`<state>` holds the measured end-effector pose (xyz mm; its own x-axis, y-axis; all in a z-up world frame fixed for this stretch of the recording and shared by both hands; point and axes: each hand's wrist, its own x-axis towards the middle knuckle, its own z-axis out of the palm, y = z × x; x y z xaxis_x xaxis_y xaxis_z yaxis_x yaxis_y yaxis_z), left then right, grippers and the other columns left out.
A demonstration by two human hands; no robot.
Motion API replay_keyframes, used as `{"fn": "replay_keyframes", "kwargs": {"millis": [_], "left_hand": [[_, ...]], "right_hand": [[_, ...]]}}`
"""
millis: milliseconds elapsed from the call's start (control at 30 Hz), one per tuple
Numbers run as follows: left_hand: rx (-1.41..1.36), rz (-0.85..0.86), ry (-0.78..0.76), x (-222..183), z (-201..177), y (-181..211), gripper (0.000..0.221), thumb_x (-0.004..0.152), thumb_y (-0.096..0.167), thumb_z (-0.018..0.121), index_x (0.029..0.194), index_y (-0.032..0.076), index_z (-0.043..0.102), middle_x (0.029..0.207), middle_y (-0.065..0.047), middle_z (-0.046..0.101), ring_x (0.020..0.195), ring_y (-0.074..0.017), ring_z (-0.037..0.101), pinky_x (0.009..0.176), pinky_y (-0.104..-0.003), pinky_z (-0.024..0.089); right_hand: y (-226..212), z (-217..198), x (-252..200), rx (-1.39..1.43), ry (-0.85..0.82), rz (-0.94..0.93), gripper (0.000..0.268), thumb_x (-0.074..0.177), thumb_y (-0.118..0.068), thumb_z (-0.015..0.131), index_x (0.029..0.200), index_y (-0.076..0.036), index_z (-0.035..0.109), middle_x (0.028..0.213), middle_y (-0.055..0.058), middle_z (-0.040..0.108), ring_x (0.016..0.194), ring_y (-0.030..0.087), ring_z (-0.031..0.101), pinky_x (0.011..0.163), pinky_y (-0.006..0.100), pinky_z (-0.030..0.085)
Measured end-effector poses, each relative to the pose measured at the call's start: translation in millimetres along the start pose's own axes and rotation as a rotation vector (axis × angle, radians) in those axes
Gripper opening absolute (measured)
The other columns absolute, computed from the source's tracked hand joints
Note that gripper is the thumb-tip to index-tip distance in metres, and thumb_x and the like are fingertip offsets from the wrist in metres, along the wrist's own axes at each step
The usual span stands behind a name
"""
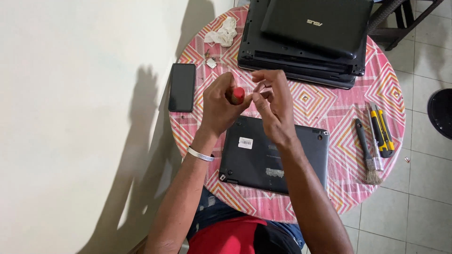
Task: Unscrewing and prying open the bottom panel of a laptop for repair.
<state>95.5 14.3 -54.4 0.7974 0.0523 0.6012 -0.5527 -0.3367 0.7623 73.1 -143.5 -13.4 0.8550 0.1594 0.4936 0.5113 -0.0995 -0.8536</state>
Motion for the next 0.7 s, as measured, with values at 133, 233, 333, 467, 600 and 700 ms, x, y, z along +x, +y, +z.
{"fn": "replay_keyframes", "kwargs": {"millis": [133, 233, 333, 467, 600, 700], "left_hand": [[0.091, 0.055, 0.03, -4, 1, 4, 0.032, 0.082, 0.018, 0.087, 0.087, 0.008, 0.057, 0.07, -0.012, 0.05, 0.056, -0.0275, 0.051, 0.053, -0.035, 0.043], [0.169, 0.045, -0.058, -7, -8, -1, 0.02, 0.086, 0.012, 0.082, 0.095, 0.011, 0.064, 0.085, -0.011, 0.057, 0.072, -0.0356, 0.063, 0.058, -0.042, 0.053], [-0.202, -0.188, -0.304, -23, -22, -19, 0.024, 0.089, 0.022, 0.081, 0.1, 0.011, 0.062, 0.088, -0.01, 0.064, 0.076, -0.0234, 0.067, 0.062, -0.034, 0.059], [-0.121, -0.116, -0.226, -20, -20, -36, 0.029, 0.088, 0.007, 0.08, 0.115, 0.005, 0.068, 0.08, -0.01, 0.069, 0.064, -0.0187, 0.066, 0.049, -0.027, 0.052], [-0.037, -0.065, -0.137, -14, -9, -18, 0.026, 0.071, 0.001, 0.079, 0.092, 0.006, 0.064, 0.066, -0.01, 0.065, 0.055, -0.0234, 0.063, 0.049, -0.032, 0.053], [-0.149, -0.115, -0.198, -15, -11, -17, 0.039, 0.08, 0.005, 0.085, 0.115, 0.004, 0.068, 0.081, -0.017, 0.069, 0.069, -0.0265, 0.067, 0.055, -0.034, 0.059]], "right_hand": [[-7, 13, 14, -0.295, -0.034, -0.201, 0.023, 0.099, -0.024, 0.077, 0.113, -0.008, 0.069, 0.109, 0.011, 0.06, 0.086, 0.025, 0.063, 0.07, 0.035, 0.057], [-5, 13, 24, -0.35, -0.067, -0.239, 0.017, 0.1, -0.022, 0.076, 0.11, -0.008, 0.072, 0.095, 0.008, 0.064, 0.081, 0.026, 0.067, 0.07, 0.034, 0.058], [-16, 8, 28, -0.278, -0.179, -0.215, 0.014, 0.103, -0.004, 0.062, 0.108, -0.009, 0.074, 0.096, 0.01, 0.068, 0.084, 0.034, 0.068, 0.074, 0.041, 0.057], [-21, 9, 34, -0.076, -0.235, -0.15, 0.018, 0.099, -0.007, 0.061, 0.113, -0.006, 0.073, 0.109, 0.015, 0.066, 0.091, 0.03, 0.067, 0.082, 0.042, 0.058], [3, 19, 30, -0.248, -0.047, -0.212, 0.016, 0.098, -0.02, 0.078, 0.109, -0.01, 0.073, 0.091, 0.005, 0.062, 0.078, 0.021, 0.065, 0.075, 0.035, 0.055], [-2, 20, 26, -0.113, -0.137, -0.111, 0.013, 0.101, -0.012, 0.069, 0.114, -0.011, 0.072, 0.09, 0.006, 0.07, 0.078, 0.023, 0.068, 0.079, 0.036, 0.057]]}}
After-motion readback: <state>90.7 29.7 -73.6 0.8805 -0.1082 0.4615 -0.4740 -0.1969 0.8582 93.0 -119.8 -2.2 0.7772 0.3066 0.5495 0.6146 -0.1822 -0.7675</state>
